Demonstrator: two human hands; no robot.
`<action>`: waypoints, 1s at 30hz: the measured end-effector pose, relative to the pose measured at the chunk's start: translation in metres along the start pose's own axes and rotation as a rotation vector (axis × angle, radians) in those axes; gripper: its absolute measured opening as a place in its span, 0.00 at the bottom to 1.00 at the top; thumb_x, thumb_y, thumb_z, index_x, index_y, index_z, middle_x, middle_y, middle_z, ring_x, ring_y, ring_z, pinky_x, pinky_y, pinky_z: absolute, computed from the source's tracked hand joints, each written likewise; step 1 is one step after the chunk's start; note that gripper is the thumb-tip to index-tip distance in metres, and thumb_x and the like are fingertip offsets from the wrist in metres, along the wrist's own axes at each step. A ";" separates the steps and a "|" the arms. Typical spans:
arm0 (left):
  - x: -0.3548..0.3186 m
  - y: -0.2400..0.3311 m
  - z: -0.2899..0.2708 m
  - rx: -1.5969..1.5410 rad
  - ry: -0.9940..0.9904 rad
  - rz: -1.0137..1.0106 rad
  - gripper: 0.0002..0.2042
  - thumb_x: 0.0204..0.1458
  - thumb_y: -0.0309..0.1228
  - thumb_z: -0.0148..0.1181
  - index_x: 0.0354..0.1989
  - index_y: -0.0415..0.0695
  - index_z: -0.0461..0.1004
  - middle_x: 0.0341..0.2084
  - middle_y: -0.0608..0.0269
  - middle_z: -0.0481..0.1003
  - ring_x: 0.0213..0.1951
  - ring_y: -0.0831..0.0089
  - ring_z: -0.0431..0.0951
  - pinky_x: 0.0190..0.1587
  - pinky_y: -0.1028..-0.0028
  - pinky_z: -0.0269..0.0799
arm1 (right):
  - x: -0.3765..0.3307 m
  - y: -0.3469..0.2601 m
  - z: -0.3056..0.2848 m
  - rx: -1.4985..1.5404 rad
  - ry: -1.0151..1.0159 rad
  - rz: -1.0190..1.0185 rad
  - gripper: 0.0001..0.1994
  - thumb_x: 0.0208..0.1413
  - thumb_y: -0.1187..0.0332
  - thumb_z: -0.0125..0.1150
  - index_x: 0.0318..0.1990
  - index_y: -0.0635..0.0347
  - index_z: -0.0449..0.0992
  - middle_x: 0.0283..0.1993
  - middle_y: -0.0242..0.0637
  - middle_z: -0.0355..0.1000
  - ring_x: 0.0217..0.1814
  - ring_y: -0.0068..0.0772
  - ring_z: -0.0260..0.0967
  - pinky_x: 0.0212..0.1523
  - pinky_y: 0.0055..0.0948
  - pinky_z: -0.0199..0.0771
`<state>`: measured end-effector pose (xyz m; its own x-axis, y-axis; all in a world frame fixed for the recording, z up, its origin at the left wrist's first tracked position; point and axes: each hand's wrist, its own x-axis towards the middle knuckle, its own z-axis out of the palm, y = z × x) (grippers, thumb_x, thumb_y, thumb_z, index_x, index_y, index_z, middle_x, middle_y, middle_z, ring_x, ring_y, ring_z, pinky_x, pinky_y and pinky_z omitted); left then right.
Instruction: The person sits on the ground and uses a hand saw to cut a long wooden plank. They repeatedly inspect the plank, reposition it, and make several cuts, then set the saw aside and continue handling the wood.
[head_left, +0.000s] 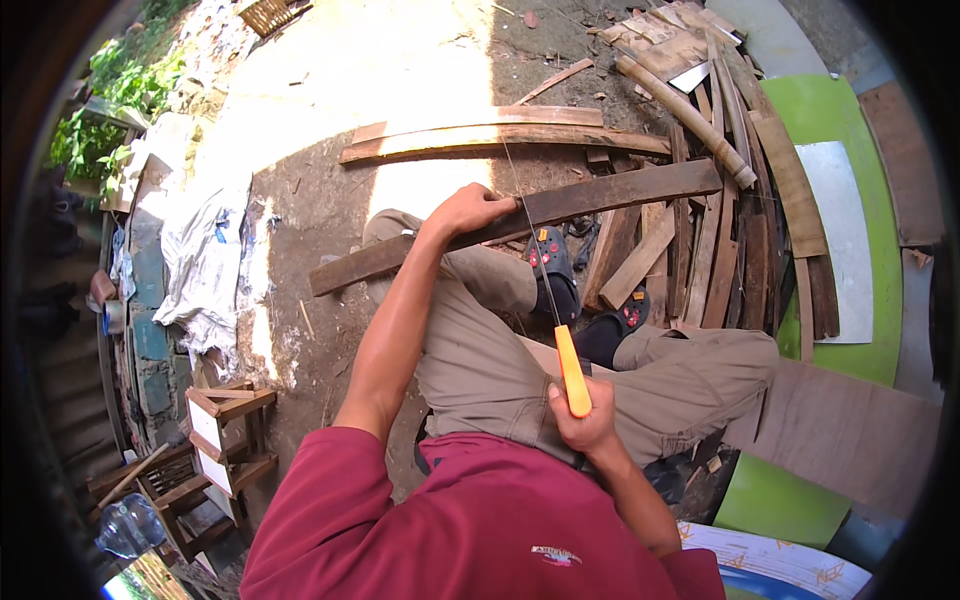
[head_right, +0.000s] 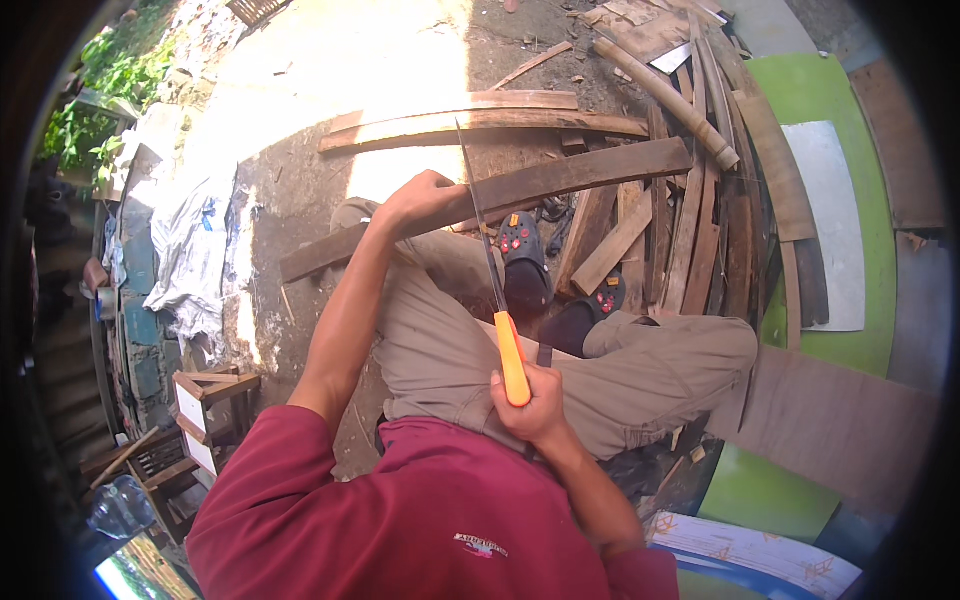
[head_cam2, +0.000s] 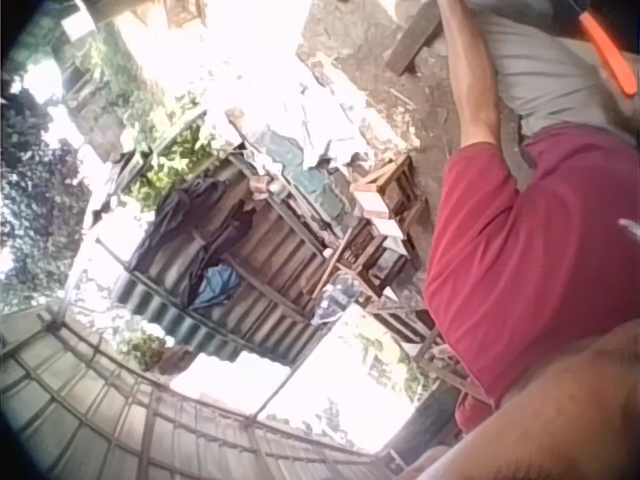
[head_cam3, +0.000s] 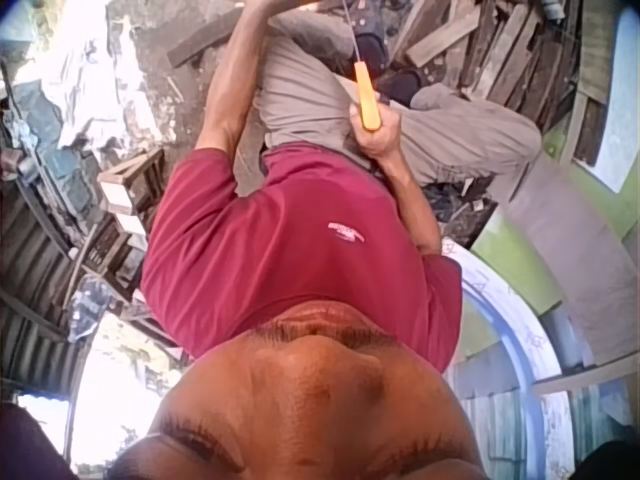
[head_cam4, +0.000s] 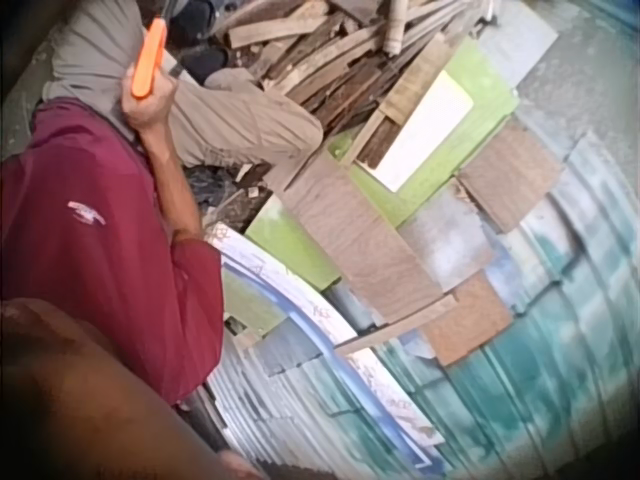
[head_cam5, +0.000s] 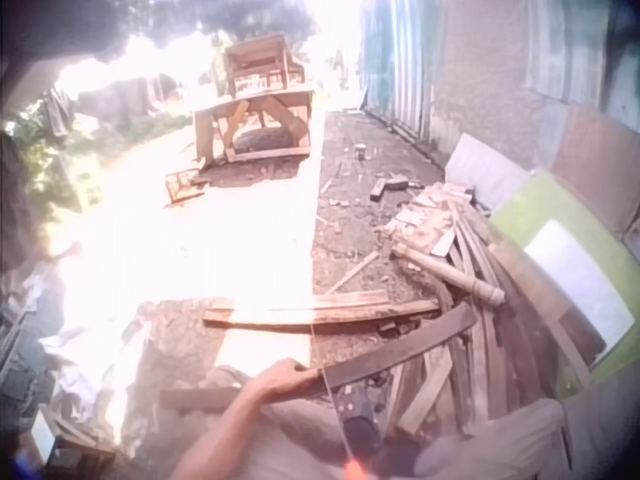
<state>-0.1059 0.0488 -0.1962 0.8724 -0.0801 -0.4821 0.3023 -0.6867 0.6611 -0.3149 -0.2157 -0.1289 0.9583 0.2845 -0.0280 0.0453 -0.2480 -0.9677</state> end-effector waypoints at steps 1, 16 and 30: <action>-0.003 0.005 -0.001 0.002 0.011 0.017 0.26 0.48 0.51 0.54 0.25 0.33 0.75 0.17 0.54 0.71 0.23 0.67 0.70 0.32 0.65 0.68 | 0.001 -0.001 -0.001 0.015 -0.002 0.012 0.11 0.50 0.75 0.61 0.20 0.63 0.68 0.14 0.35 0.61 0.14 0.27 0.60 0.19 0.30 0.61; 0.000 0.006 0.001 -0.031 0.077 0.045 0.25 0.49 0.48 0.52 0.24 0.31 0.75 0.15 0.56 0.71 0.21 0.71 0.69 0.30 0.66 0.67 | 0.010 0.003 -0.003 0.019 0.003 0.028 0.08 0.50 0.75 0.61 0.22 0.64 0.70 0.14 0.34 0.62 0.14 0.26 0.61 0.20 0.28 0.62; 0.008 -0.004 -0.004 -0.027 0.087 0.044 0.25 0.48 0.47 0.53 0.25 0.30 0.76 0.16 0.57 0.71 0.22 0.72 0.69 0.31 0.68 0.68 | 0.005 -0.005 -0.011 -0.005 -0.022 0.002 0.08 0.49 0.75 0.62 0.21 0.64 0.70 0.15 0.35 0.65 0.15 0.26 0.64 0.20 0.29 0.64</action>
<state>-0.0988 0.0541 -0.2001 0.9147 -0.0460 -0.4015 0.2722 -0.6643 0.6962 -0.3067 -0.2235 -0.1214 0.9518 0.3046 -0.0351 0.0454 -0.2535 -0.9663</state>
